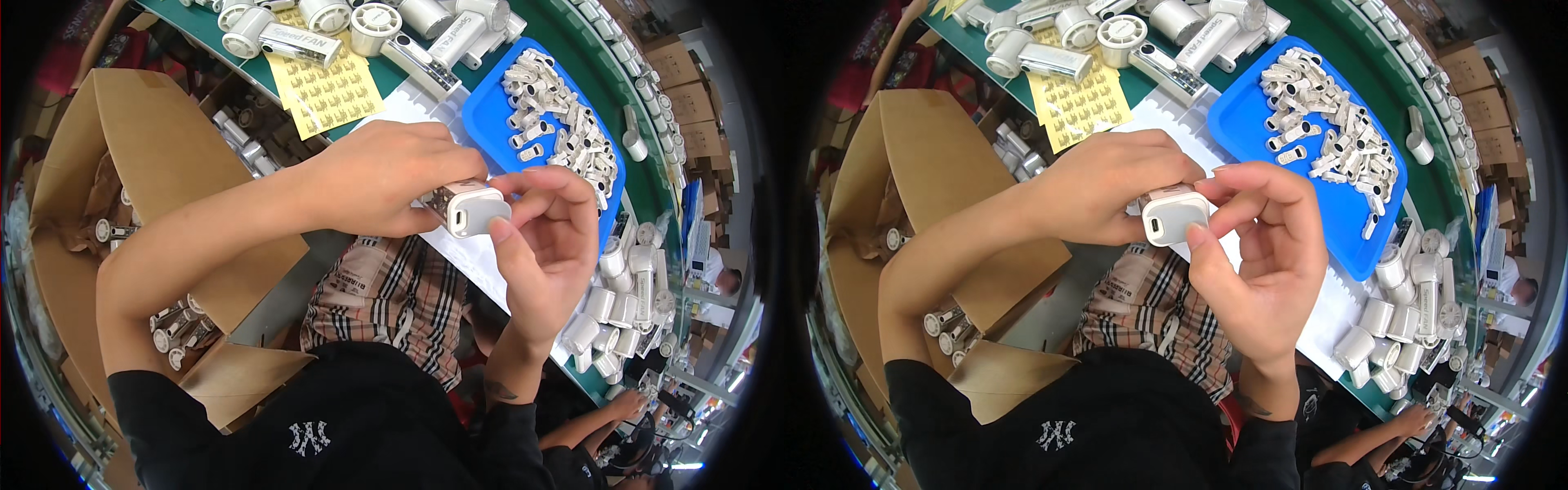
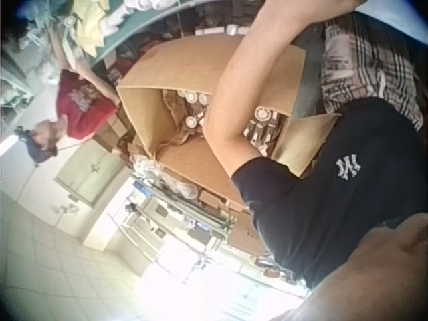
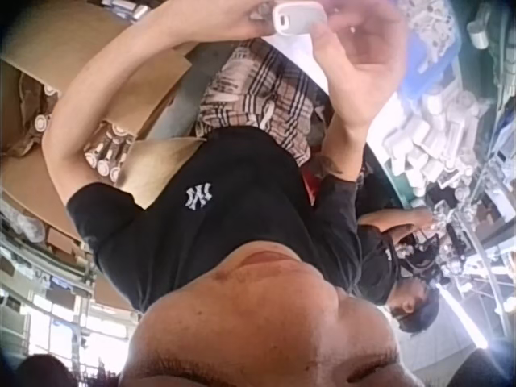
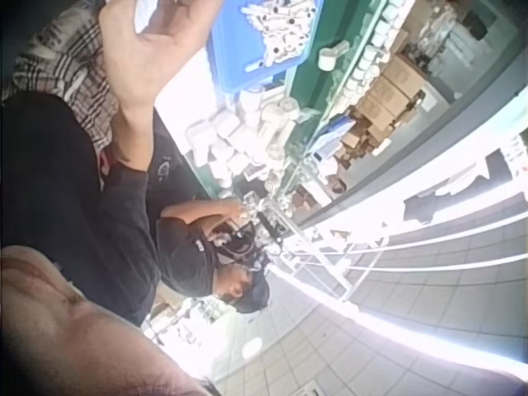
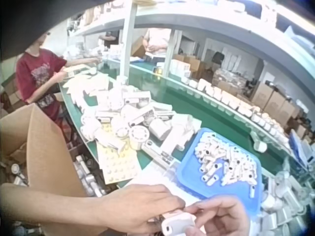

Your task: Assembling handheld fans by fitting internal electronic components into plastic housings and applying labels on a factory production line.

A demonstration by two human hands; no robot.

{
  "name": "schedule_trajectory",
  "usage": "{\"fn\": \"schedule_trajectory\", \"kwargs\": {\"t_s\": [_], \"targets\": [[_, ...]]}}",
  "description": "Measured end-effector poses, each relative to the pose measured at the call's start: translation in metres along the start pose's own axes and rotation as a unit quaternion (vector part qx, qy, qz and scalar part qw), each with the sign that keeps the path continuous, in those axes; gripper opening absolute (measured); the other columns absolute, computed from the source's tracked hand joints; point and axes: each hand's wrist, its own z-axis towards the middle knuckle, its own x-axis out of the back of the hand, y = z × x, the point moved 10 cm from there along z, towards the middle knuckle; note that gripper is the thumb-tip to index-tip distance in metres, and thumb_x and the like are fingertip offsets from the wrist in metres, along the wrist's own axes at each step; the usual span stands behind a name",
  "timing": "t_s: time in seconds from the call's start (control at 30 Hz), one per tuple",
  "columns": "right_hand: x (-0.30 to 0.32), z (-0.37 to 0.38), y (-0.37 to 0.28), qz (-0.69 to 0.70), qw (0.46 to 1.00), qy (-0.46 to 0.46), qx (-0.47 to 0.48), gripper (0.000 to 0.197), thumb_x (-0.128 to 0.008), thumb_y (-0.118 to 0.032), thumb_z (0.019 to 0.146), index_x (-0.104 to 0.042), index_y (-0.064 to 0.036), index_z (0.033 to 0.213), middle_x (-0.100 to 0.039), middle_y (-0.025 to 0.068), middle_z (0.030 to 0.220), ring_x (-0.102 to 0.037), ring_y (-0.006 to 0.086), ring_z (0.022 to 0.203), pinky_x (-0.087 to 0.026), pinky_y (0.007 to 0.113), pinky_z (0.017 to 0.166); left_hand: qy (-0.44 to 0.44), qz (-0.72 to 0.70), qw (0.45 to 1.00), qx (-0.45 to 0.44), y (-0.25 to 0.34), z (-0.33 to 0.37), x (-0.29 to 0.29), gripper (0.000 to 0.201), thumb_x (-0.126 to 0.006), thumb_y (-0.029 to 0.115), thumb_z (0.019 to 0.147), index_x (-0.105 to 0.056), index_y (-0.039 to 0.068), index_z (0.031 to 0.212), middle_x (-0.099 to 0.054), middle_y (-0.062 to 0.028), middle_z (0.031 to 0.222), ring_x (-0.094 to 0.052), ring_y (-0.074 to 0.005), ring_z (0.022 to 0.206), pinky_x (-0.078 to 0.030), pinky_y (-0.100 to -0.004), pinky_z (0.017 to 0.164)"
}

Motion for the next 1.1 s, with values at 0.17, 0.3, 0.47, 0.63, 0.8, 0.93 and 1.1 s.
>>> {"fn": "schedule_trajectory", "kwargs": {"t_s": [0.17,0.3,0.47,0.63,0.8,0.93,1.1], "targets": [[0.0012,0.0025,-0.0017,0.020,1.000,-0.013,0.005,0.046,-0.067,0.009,0.077,-0.051,0.0012,0.120,-0.059,0.0035,0.081,-0.059,0.0149,0.100,-0.044,0.034,0.098,-0.001,0.005,1.000,0.000,0.0008,0.0014,0.0017,0.038,-0.077,0.015,0.070,-0.062,0.010,0.105,-0.064,-0.0067,0.094,-0.064,-0.0272,0.092,-0.053,-0.0376,0.071],[-0.0013,0.0013,0.0005,0.018,1.000,-0.006,0.006,0.046,-0.067,0.009,0.077,-0.052,0.0013,0.120,-0.059,0.0036,0.082,-0.059,0.0146,0.099,-0.044,0.033,0.097,0.007,0.011,1.000,-0.004,-0.0007,-0.0006,0.0021,0.038,-0.077,0.016,0.070,-0.062,0.010,0.104,-0.064,-0.0069,0.093,-0.064,-0.0273,0.091,-0.053,-0.0379,0.071],[-0.0012,0.0005,-0.0003,0.002,1.000,0.000,0.005,0.045,-0.067,0.010,0.077,-0.052,0.0012,0.119,-0.059,0.0041,0.082,-0.059,0.0142,0.099,-0.045,0.032,0.095,0.004,0.003,1.000,-0.002,-0.0004,-0.0002,0.0018,0.038,-0.077,0.017,0.071,-0.062,0.010,0.106,-0.064,-0.0071,0.093,-0.064,-0.0276,0.091,-0.053,-0.0380,0.071],[-0.0017,-0.0002,-0.0001,-0.009,1.000,-0.001,0.001,0.044,-0.067,0.010,0.078,-0.052,0.0015,0.118,-0.060,0.0049,0.084,-0.059,0.0132,0.093,-0.045,0.031,0.094,0.001,0.007,1.000,-0.008,0.0008,-0.0013,0.0016,0.039,-0.076,0.017,0.071,-0.061,0.010,0.107,-0.064,-0.0072,0.093,-0.063,-0.0275,0.091,-0.053,-0.0381,0.070],[-0.0015,-0.0018,-0.0020,-0.007,1.000,-0.001,0.009,0.043,-0.067,0.010,0.077,-0.053,0.0019,0.117,-0.061,0.0060,0.087,-0.059,0.0119,0.090,-0.045,0.030,0.093,-0.007,0.000,1.000,-0.007,0.0002,0.0004,0.0001,0.039,-0.075,0.018,0.072,-0.061,0.010,0.107,-0.064,-0.0076,0.095,-0.063,-0.0281,0.092,-0.053,-0.0389,0.071],[-0.0034,-0.0019,-0.0021,-0.023,1.000,-0.002,0.014,0.041,-0.066,0.010,0.078,-0.052,0.0024,0.117,-0.062,0.0086,0.092,-0.058,0.0110,0.088,-0.045,0.027,0.087,-0.007,0.015,1.000,-0.001,0.0007,-0.0013,0.0019,0.040,-0.076,0.017,0.071,-0.061,0.010,0.107,-0.064,-0.0077,0.096,-0.063,-0.0285,0.093,-0.053,-0.0391,0.071],[-0.0028,-0.0027,-0.0042,-0.039,0.999,0.011,0.020,0.041,-0.064,0.009,0.079,-0.051,0.0025,0.117,-0.063,0.0104,0.096,-0.057,0.0098,0.085,-0.046,0.023,0.081,-0.014,0.004,1.000,0.000,0.0005,0.0008,0.0006,0.042,-0.076,0.017,0.070,-0.061,0.010,0.108,-0.064,-0.0080,0.097,-0.063,-0.0285,0.093,-0.053,-0.0390,0.071]]}}
